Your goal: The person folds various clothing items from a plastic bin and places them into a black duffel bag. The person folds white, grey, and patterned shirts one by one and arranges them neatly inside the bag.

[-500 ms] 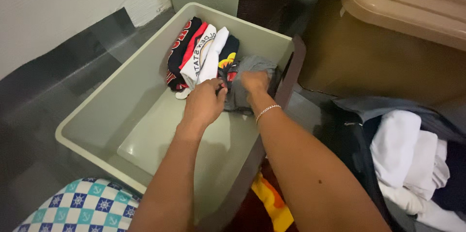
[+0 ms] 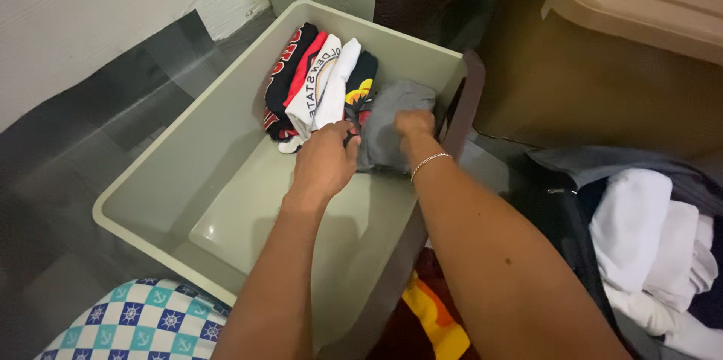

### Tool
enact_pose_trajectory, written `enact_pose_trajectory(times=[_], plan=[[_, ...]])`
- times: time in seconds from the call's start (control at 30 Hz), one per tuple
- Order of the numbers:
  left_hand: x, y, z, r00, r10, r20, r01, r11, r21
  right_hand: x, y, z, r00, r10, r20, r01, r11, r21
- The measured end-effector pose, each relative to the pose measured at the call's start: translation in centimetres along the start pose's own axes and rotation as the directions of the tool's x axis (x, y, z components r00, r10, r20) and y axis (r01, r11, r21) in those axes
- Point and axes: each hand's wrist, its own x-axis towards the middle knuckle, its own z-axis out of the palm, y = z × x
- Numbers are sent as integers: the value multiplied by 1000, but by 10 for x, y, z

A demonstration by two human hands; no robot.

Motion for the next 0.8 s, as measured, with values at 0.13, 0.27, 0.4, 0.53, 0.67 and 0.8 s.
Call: enact_pose_trajectory(times=[0.13,0.27,0.4,0.53,0.67,0.8], plan=[[-1,1,1,1000,-16,-3,16,1000,-26,1,-1,0,1000,10,17,-10,1000,22],[-1,1,1,999,-35,9,35,999,-20,-5,-2,0,998,23,58,-26,998,54],[0,3,0,999,-32,8,32,999,-4,-23,-9,-3,997,-19,70,13,996,91],[1,2,0,993,-101,67,99,994,36,-46,-18,-13,996,-73,48,68,992,107],[0,-4,4,996,-88,9,87,996,29,-71,-29,-26,968,-238,78,227,965,128],[2,-9,9,995,-46,-92,44,999,-21,-101,-42,-50,895,-396,206,367,915,169]])
